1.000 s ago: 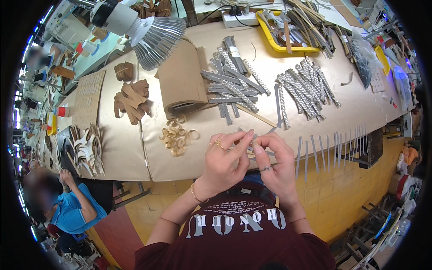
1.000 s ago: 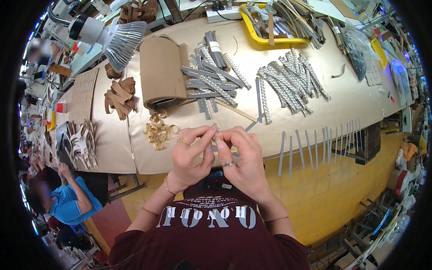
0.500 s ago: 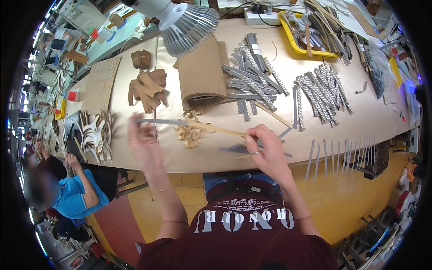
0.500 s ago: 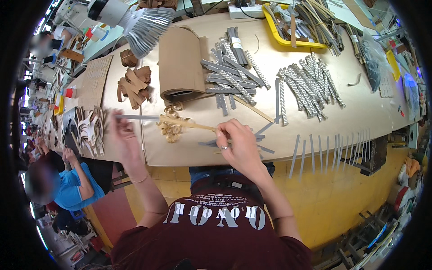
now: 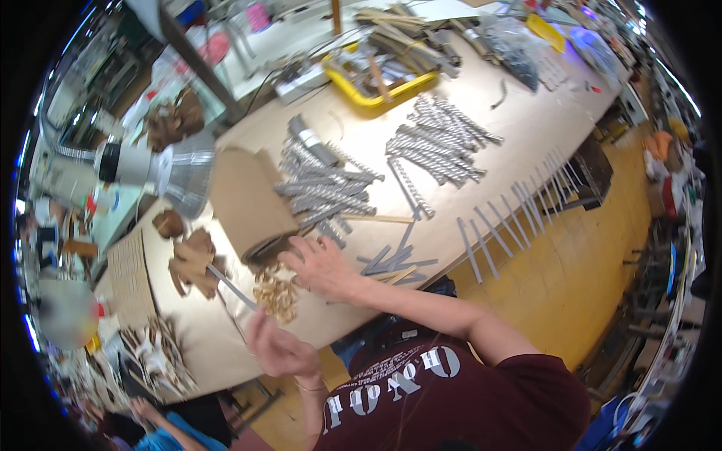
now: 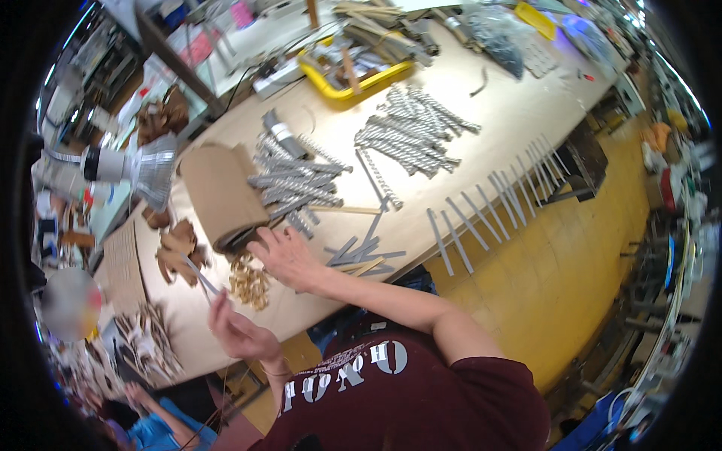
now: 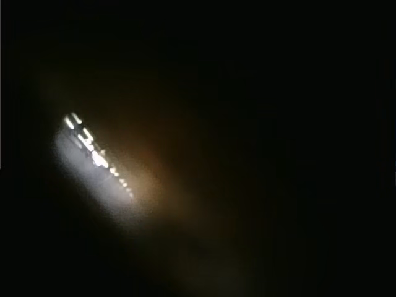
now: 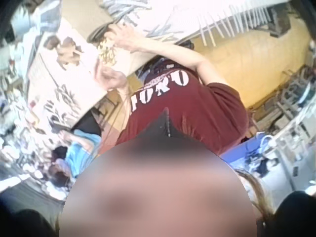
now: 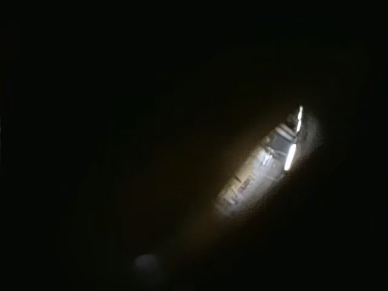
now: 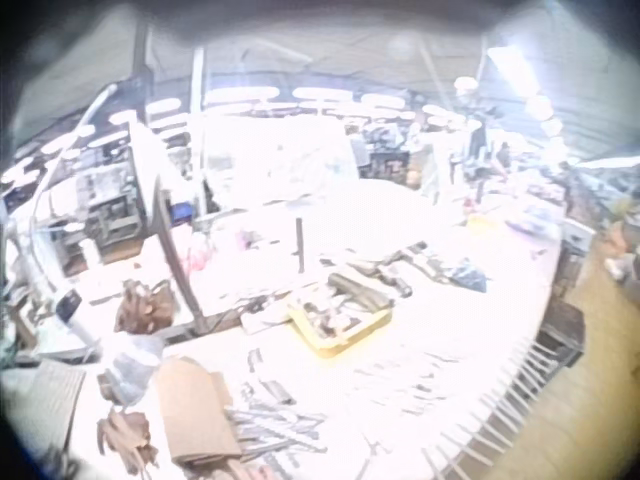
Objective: The person repeatedly picks up small rubber bands and silver braided cords from a workbench, threads the bands onto the cords, and places the finished pieces into a row of upright slots. The person also moves aside a yellow tray and other items to access materials.
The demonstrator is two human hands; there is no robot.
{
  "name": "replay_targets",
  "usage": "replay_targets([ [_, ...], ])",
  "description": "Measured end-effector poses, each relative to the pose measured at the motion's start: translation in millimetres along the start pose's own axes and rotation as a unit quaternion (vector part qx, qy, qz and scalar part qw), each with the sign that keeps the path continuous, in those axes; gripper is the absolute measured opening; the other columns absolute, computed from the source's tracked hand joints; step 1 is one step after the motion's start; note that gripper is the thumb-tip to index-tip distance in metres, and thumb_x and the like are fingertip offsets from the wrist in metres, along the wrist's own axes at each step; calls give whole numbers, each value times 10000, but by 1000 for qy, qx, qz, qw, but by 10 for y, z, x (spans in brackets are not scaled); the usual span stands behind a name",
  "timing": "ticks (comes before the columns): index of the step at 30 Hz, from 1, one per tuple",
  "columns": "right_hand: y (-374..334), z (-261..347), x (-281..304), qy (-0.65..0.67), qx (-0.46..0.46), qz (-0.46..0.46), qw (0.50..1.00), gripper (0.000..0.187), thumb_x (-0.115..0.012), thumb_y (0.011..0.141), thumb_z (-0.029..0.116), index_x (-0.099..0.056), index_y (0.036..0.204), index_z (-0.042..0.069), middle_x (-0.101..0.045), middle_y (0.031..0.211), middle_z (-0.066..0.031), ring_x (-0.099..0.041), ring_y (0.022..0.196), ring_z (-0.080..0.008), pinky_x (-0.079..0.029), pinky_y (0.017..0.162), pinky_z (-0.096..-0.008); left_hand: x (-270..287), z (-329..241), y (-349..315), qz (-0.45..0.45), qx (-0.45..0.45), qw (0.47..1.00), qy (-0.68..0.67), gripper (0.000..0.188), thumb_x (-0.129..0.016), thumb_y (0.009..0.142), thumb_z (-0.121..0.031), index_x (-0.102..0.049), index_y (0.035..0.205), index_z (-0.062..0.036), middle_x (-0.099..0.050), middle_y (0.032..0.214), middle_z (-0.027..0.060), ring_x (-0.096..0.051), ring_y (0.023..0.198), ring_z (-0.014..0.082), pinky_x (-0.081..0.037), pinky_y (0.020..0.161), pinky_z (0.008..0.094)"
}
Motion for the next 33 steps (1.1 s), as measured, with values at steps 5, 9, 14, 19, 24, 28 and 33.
replay_targets([
  [5,-178,-169,366,134,-57,-10,989,239,-637,815,115,-668,1052,98,-582,1194,-115,-547,1121,-276,-371,961,-427,-238,-216,-195,130,-81,981,-118,138,-590,879,-35,-637,1009,-35,-617,1140,180,-632,979,322,-511,831,428],
  [9,-366,-351,559,448,-189,7,874,309,-588,808,48,-647,1111,24,-653,1074,-118,-619,995,-234,-454,892,-382,-413,-286,-312,217,-126,957,-148,164,-643,836,-30,-673,995,-59,-617,1139,138,-622,953,305,-499,793,406],
  [14,-628,-569,513,489,-255,4,834,344,-541,809,19,-633,1140,-2,-689,927,-164,-667,896,-263,-514,787,-359,-593,-452,-468,254,-146,936,-195,160,-664,827,-47,-695,982,-74,-631,1140,126,-623,957,295,-499,808,400],
  [19,-185,-277,-213,331,-172,81,924,247,-652,862,205,-647,1041,34,-601,1062,-143,-644,802,-302,-520,701,-392,-560,-591,-445,224,-176,939,-192,147,-628,852,-70,-682,985,-39,-627,1111,158,-629,950,309,-497,820,421],
  [24,177,338,-366,-16,113,-80,990,108,-628,747,216,-632,694,123,-649,711,-83,-612,609,-215,-417,568,-372,-480,-548,-329,154,-175,958,-169,164,-560,892,-68,-676,992,-11,-607,1115,181,-628,990,325,-500,890,451],
  [28,225,400,-422,-42,124,72,989,127,-675,679,189,-639,570,137,-604,539,-6,-614,554,-187,-407,554,-354,-425,-481,-335,118,-127,974,-146,159,-587,882,-148,-681,949,-38,-623,1072,152,-633,885,319,-491,793,451],
  [33,339,384,-578,-3,143,64,988,101,-666,647,164,-630,596,84,-558,521,-22,-571,508,-218,-439,544,-393,-424,-510,-330,135,-147,967,-160,149,-578,899,-133,-676,950,-34,-614,1083,152,-631,893,328,-491,780,458],
])
Point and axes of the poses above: each hand's wrist, its own y-axis towards the middle knuckle, its own x-axis out of the back of the hand, z = x × y, the point moved 4 cm from there along y, towards the middle knuckle
